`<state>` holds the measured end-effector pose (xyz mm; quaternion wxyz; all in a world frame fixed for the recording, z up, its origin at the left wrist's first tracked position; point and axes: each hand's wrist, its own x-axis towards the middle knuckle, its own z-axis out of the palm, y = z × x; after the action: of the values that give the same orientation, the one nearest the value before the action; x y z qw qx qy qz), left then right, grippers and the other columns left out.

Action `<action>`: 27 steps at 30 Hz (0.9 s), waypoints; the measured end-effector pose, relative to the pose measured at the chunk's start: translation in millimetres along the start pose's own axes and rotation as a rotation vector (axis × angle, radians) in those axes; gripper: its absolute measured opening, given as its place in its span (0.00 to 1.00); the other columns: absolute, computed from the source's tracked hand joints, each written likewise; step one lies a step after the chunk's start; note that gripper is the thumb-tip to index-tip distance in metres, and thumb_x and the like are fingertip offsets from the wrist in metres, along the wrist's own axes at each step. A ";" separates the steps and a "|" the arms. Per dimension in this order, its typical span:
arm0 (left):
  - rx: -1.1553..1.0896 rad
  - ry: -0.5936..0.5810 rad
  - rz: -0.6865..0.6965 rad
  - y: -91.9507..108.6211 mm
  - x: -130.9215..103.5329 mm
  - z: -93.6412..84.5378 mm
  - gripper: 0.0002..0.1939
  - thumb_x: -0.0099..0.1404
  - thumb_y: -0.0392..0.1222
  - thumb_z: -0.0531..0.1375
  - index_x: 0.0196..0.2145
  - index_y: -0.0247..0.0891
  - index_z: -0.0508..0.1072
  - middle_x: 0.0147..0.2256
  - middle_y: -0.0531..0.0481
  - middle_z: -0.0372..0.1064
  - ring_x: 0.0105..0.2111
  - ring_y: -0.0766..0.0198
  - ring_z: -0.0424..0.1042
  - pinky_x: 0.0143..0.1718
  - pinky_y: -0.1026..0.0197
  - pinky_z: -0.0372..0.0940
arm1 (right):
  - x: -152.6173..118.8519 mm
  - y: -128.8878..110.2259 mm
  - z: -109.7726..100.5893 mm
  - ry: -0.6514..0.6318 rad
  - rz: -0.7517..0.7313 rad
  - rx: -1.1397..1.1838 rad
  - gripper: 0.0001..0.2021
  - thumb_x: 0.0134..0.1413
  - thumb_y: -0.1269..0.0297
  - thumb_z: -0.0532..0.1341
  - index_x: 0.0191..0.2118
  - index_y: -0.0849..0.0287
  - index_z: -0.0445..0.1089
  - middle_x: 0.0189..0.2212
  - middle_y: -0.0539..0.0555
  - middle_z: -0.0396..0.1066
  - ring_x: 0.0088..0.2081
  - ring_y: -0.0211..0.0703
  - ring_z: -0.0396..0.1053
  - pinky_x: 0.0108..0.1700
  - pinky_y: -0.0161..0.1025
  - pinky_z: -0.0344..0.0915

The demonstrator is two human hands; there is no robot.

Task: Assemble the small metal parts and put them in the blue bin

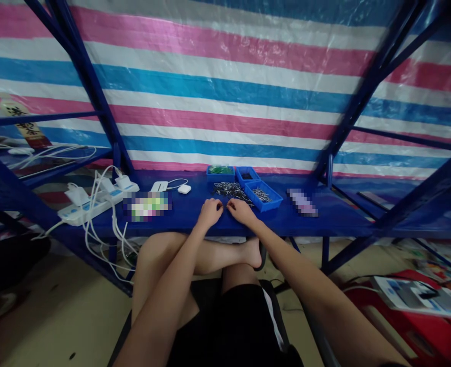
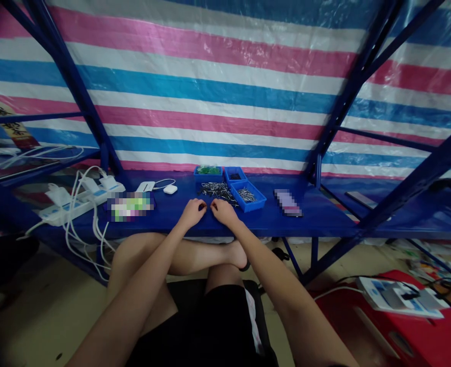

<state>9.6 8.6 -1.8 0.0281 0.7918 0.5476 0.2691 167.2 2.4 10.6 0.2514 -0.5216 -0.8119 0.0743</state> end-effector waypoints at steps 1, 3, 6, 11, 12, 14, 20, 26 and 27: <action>0.024 -0.004 -0.013 1.1 -0.4 -0.5 0.10 0.61 0.41 0.52 0.35 0.38 0.71 0.37 0.45 0.68 0.39 0.58 0.64 0.41 0.58 0.59 | 4.2 -2.1 -2.8 -0.041 -0.012 -0.063 0.09 0.55 0.67 0.52 0.37 0.61 0.68 0.35 0.57 0.71 0.37 0.40 0.67 0.40 0.33 0.59; 0.079 -0.009 -0.044 4.1 -1.3 -1.5 0.11 0.61 0.42 0.51 0.38 0.37 0.69 0.39 0.44 0.66 0.41 0.56 0.63 0.41 0.57 0.59 | 16.3 -4.4 -11.2 -0.120 -0.026 -0.175 0.10 0.55 0.67 0.52 0.38 0.61 0.68 0.35 0.58 0.71 0.37 0.42 0.68 0.40 0.35 0.60; 0.141 -0.003 -0.084 9.8 -3.1 -2.0 0.16 0.62 0.43 0.50 0.45 0.35 0.66 0.43 0.41 0.64 0.44 0.54 0.61 0.44 0.55 0.58 | 41.8 0.4 -29.0 -0.061 0.067 -0.311 0.12 0.56 0.65 0.50 0.40 0.61 0.68 0.35 0.60 0.71 0.38 0.45 0.68 0.40 0.37 0.60; 0.202 -0.026 -0.085 14.8 -6.2 0.0 0.15 0.63 0.41 0.47 0.44 0.34 0.66 0.44 0.39 0.61 0.46 0.54 0.60 0.46 0.54 0.55 | 84.5 29.9 -52.1 0.195 0.378 -0.421 0.15 0.59 0.66 0.46 0.44 0.64 0.66 0.40 0.65 0.69 0.43 0.49 0.67 0.42 0.40 0.60; 0.204 -0.024 -0.075 14.5 -6.7 0.4 0.15 0.64 0.41 0.47 0.44 0.34 0.66 0.44 0.39 0.61 0.46 0.55 0.60 0.47 0.54 0.55 | 90.9 36.0 -54.1 0.197 0.437 -0.422 0.15 0.59 0.66 0.46 0.44 0.65 0.67 0.40 0.65 0.69 0.43 0.50 0.67 0.42 0.40 0.60; 0.207 -0.018 -0.066 13.4 -7.5 1.1 0.15 0.64 0.41 0.46 0.44 0.34 0.66 0.43 0.40 0.61 0.45 0.55 0.60 0.46 0.54 0.55 | 100.8 45.5 -55.9 0.208 0.517 -0.428 0.15 0.58 0.67 0.47 0.43 0.66 0.67 0.41 0.66 0.69 0.43 0.51 0.67 0.41 0.40 0.60; 0.215 0.002 -0.046 11.5 -8.2 0.6 0.16 0.64 0.42 0.46 0.45 0.34 0.65 0.44 0.41 0.61 0.45 0.55 0.60 0.46 0.55 0.55 | 112.3 55.2 -60.4 0.195 0.523 -0.489 0.15 0.57 0.70 0.47 0.45 0.68 0.66 0.42 0.68 0.66 0.45 0.51 0.64 0.43 0.42 0.59; 0.190 -0.021 -0.064 12.6 -8.0 -1.5 0.17 0.64 0.42 0.46 0.46 0.35 0.65 0.44 0.40 0.61 0.45 0.55 0.60 0.46 0.54 0.55 | 103.6 46.7 -64.4 0.127 0.068 -0.447 0.13 0.56 0.69 0.49 0.45 0.62 0.65 0.43 0.61 0.65 0.44 0.46 0.62 0.46 0.39 0.58; 0.184 -0.024 -0.070 12.7 -7.8 -1.6 0.17 0.64 0.42 0.46 0.46 0.35 0.65 0.44 0.40 0.61 0.46 0.55 0.60 0.46 0.54 0.55 | 102.6 42.8 -63.7 0.193 0.053 -0.379 0.13 0.57 0.68 0.48 0.45 0.62 0.64 0.42 0.60 0.66 0.43 0.44 0.63 0.46 0.38 0.58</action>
<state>17.8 -3.8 0.8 -0.0289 0.7745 0.5971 0.2069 199.0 103.1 83.1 0.2233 -0.5853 -0.7697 -0.1232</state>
